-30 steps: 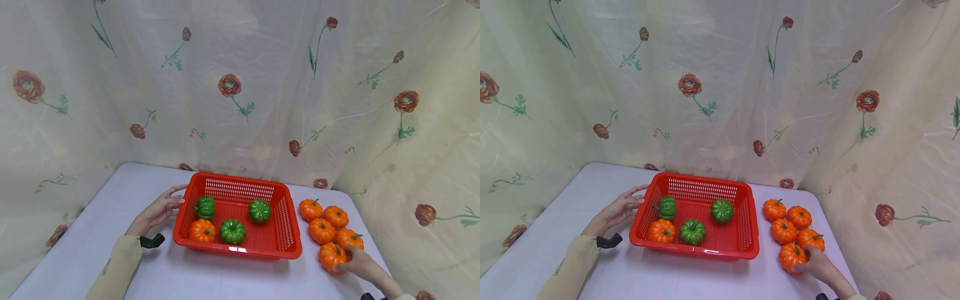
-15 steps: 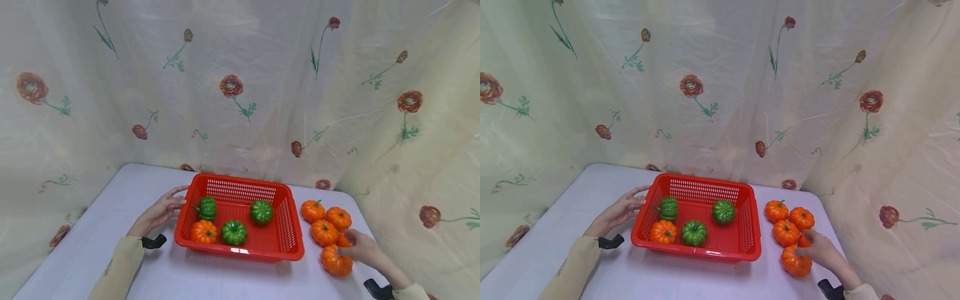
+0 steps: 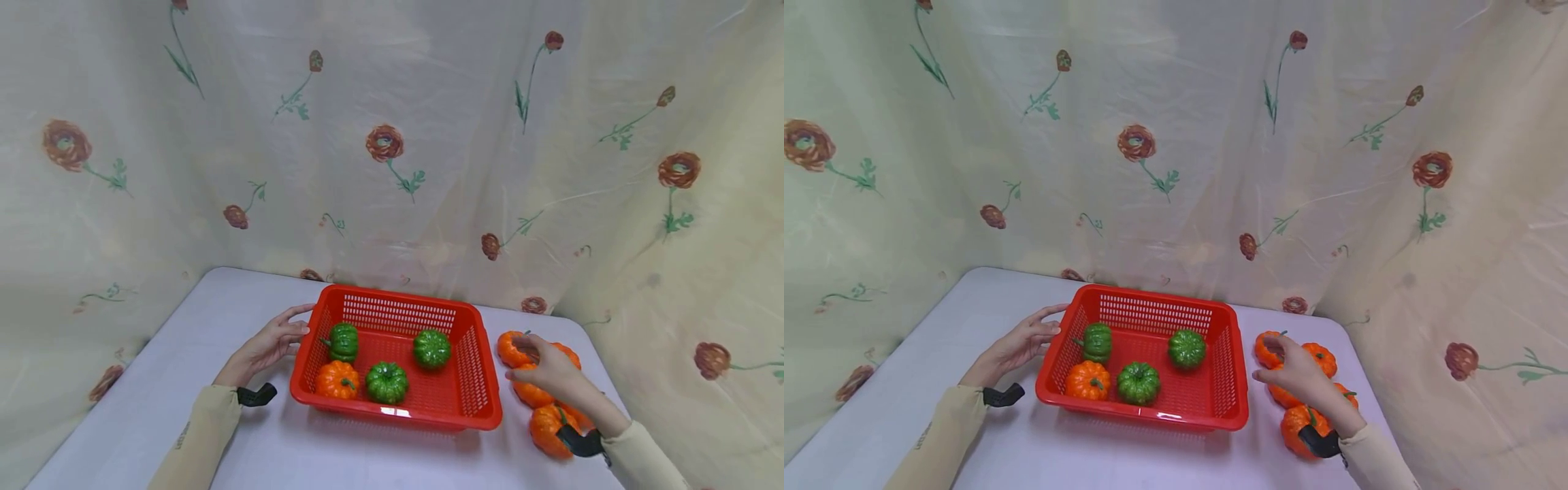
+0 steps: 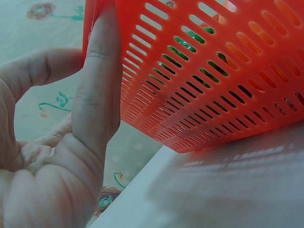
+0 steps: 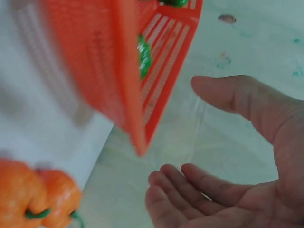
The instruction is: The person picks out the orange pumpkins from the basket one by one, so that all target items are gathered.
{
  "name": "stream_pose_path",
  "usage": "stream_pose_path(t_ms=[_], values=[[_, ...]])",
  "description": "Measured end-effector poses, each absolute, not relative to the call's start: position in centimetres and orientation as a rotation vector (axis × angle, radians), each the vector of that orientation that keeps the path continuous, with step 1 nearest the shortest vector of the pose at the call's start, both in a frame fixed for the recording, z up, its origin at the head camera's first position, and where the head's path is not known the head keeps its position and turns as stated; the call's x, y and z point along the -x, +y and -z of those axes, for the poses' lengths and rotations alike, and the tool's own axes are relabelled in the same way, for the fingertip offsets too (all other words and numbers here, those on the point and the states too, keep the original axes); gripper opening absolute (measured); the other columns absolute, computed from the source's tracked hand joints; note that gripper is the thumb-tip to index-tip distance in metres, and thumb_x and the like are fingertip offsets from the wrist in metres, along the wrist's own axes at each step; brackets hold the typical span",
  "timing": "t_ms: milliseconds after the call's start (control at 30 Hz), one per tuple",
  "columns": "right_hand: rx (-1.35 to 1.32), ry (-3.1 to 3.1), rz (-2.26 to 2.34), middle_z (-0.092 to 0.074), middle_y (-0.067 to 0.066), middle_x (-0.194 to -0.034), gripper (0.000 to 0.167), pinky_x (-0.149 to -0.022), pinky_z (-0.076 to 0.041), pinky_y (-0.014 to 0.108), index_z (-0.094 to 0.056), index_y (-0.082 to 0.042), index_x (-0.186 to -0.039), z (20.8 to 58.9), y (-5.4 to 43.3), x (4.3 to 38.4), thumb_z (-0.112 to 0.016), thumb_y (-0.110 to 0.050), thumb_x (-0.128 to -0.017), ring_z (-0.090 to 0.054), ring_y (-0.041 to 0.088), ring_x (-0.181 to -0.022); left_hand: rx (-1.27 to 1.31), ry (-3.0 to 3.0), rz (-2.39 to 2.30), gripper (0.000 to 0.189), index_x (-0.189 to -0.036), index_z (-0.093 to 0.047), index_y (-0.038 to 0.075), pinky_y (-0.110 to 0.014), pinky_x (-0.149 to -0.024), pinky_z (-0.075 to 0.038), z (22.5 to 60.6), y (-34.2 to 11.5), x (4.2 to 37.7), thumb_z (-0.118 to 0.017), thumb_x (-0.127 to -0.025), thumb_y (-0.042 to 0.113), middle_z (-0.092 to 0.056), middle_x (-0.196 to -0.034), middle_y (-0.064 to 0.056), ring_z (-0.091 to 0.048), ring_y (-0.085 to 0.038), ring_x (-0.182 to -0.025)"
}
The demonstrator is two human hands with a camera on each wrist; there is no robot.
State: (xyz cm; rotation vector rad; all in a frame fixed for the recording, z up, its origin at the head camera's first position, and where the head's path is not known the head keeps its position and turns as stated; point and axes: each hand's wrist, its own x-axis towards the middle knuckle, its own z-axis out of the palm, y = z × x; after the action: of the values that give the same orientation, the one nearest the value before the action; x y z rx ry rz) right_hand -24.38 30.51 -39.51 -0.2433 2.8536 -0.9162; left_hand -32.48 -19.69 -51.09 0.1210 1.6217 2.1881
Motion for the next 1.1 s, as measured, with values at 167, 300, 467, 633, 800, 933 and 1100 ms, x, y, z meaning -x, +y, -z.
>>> stream_pose_path(t_ms=[167, 300, 467, 633, 800, 933, 1100], values=[[0.422, 2.801, 1.008, -0.050, 0.024, -0.138, 0.073, -0.097, -0.049, 0.053, -0.041, 0.003, -0.140, 39.1, 27.7, 25.5, -0.076, -0.023, -0.082, -0.047, 0.043, -0.127, -0.121, 1.611, -2.195, 0.064, -0.152, -0.026, 0.021, -0.035, -0.078, -0.059, 51.0, -19.7, 32.4, -0.055, -0.096, 0.010, -0.053, -0.123, -0.007, -0.066, -0.017, -0.099], [0.561, 2.751, 1.026, -0.048, 0.025, -0.140, 0.070, -0.103, -0.044, 0.054, -0.040, 0.005, -0.139, 39.2, 25.2, 26.6, -0.075, -0.014, -0.082, -0.045, 0.043, -0.130, -0.131, 1.598, -2.200, 0.065, -0.152, -0.025, 0.020, -0.034, -0.077, -0.059, 50.9, -19.8, 32.4, -0.055, -0.096, 0.010, -0.054, -0.121, -0.007, -0.067, -0.017, -0.098], [0.699, 2.672, 1.010, -0.048, 0.020, -0.141, 0.071, -0.105, -0.042, 0.054, -0.042, 0.000, -0.139, 39.8, 21.9, 27.8, -0.077, -0.016, -0.079, -0.046, 0.040, -0.130, -0.122, 1.594, -2.208, 0.066, -0.152, -0.025, 0.021, -0.034, -0.077, -0.060, 50.9, -19.8, 32.4, -0.056, -0.095, 0.010, -0.055, -0.119, -0.007, -0.067, -0.017, -0.097], [0.843, 2.564, 0.941, -0.048, 0.009, -0.142, 0.076, -0.108, -0.040, 0.052, -0.042, -0.008, -0.142, 40.8, 18.8, 28.4, -0.080, -0.022, -0.078, -0.046, 0.033, -0.131, -0.115, 1.596, -2.206, 0.065, -0.152, -0.026, 0.021, -0.035, -0.078, -0.059, 50.9, -19.8, 32.4, -0.056, -0.095, 0.009, -0.053, -0.125, -0.008, -0.066, -0.017, -0.100], [0.942, 2.456, 0.861, -0.047, 0.004, -0.143, 0.075, -0.111, -0.039, 0.047, -0.041, -0.013, -0.142, 41.5, 15.8, 28.8, -0.079, -0.021, -0.078, -0.045, 0.025, -0.133, -0.112, 1.589, -2.207, 0.063, -0.151, -0.027, 0.021, -0.035, -0.079, -0.059, 51.1, -19.7, 32.4, -0.055, -0.096, 0.009, -0.052, -0.128, -0.007, -0.066, -0.018, -0.100], [1.002, 2.401, 0.774, -0.045, 0.005, -0.146, 0.076, -0.112, -0.037, 0.046, -0.040, -0.013, -0.143, 41.8, 13.7, 29.0, -0.079, -0.023, -0.079, -0.042, 0.025, -0.135, -0.118, 1.593, -2.204, 0.063, -0.151, -0.027, 0.021, -0.035, -0.080, -0.059, 51.2, -19.7, 32.5, -0.054, -0.096, 0.009, -0.053, -0.126, -0.007, -0.066, -0.018, -0.100], [1.066, 2.352, 0.660, -0.042, 0.003, -0.148, 0.078, -0.113, -0.037, 0.042, -0.038, -0.012, -0.145, 42.0, 11.6, 29.2, -0.079, -0.024, -0.079, -0.040, 0.023, -0.137, -0.123, 1.590, -2.206, 0.065, -0.152, -0.025, 0.020, -0.035, -0.080, -0.059, 51.2, -19.8, 32.5, -0.055, -0.096, 0.009, -0.052, -0.123, -0.008, -0.066, -0.017, -0.098]])
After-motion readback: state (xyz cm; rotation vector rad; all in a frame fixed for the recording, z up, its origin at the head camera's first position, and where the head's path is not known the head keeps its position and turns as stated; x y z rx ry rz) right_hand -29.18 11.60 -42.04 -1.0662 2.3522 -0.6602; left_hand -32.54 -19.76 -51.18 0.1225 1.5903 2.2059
